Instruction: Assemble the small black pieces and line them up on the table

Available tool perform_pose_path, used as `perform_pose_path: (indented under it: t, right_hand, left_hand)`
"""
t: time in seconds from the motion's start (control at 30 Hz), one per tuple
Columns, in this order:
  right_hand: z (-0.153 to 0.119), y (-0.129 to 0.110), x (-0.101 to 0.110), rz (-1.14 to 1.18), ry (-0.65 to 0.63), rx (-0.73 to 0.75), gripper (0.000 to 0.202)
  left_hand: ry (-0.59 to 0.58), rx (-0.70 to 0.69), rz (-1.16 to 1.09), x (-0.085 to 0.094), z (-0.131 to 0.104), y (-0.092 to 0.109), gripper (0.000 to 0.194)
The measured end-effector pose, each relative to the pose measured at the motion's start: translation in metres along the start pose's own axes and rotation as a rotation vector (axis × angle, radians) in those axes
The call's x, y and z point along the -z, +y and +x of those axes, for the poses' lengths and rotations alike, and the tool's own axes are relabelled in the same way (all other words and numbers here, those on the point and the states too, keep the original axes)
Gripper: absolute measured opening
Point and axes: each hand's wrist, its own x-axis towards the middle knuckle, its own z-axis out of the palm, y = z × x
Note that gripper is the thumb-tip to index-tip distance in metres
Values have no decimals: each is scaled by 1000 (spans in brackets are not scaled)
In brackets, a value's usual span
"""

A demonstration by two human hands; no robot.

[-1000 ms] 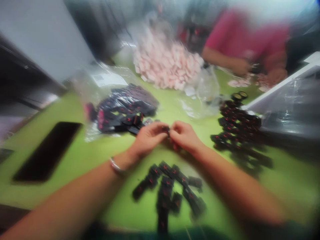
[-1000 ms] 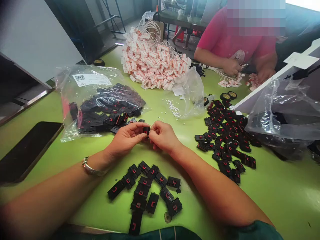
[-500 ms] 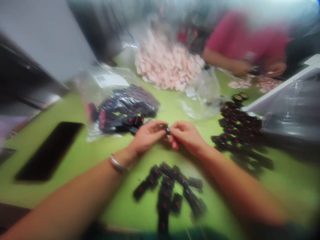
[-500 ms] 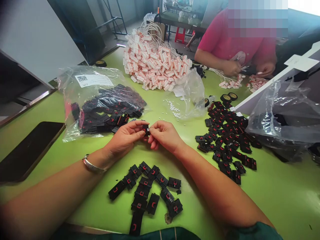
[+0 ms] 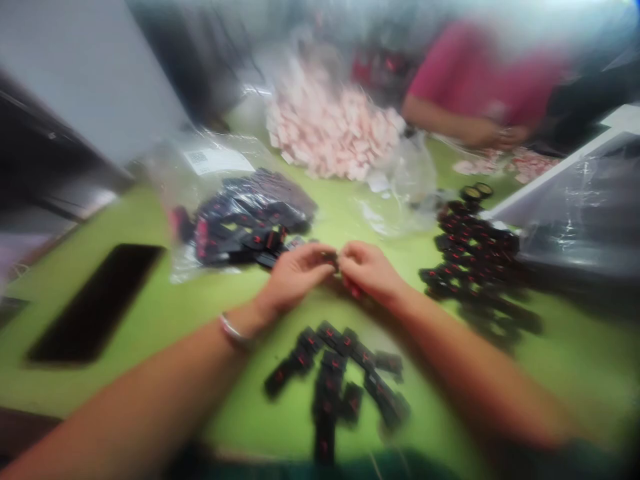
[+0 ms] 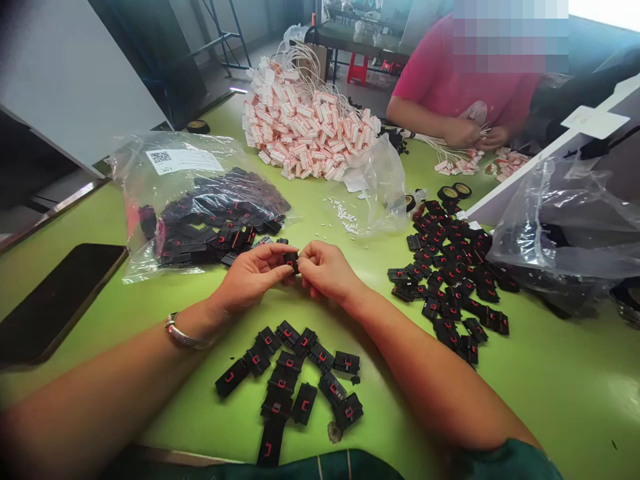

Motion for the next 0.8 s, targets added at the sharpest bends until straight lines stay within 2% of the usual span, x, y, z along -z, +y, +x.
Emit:
perform_pose_path:
  t: [0.1,0.2,0.27,0.3,0.37,0.4,0.47,0.53,0.57,0.63,0.73,0.8]
  right_hand:
    - [-1,-3,5,54,-57,-8,21]
    - [1,-5,10,-68,-94,-46,29]
    - [3,-6,13,-195,-138,-97,27]
    - [3,-6,14,-256,-175,-113,26]
    - [3,-7,15,-377,-298,-111,24]
    - [2,-7,16,-426,-386,-99,23]
    - [-1,-9,16,-483,-572,-82,23]
    - [-4,-11,19,-499,-664,-81,26]
    - [-4,-12,22,-503,-651,-76,27]
    - [1,-11,31,-514,-502,-55,25]
    - [17,0,51,-588,-56,46,15]
    - [32,14,63,-688,238,194,11]
  left_hand:
    - [-14,-36,91,-1,-2,0,31]
    - [-46,-129,320,1,-5,4,30]
    - [27,-230,535,5,-5,10,31]
    - [101,-298,655,9,-4,13,30]
    - [252,-425,880,17,0,17,25]
    - [274,-457,972,20,2,17,26]
    - [188,-442,1115,26,6,13,34]
    - [54,-419,1206,29,8,7,37]
    - [13,-424,1233,29,8,3,36]
    - [-19,-457,1247,28,7,0,32]
    - [-26,-492,1210,26,6,0,26]
    - [-17,-501,1147,24,5,3,23]
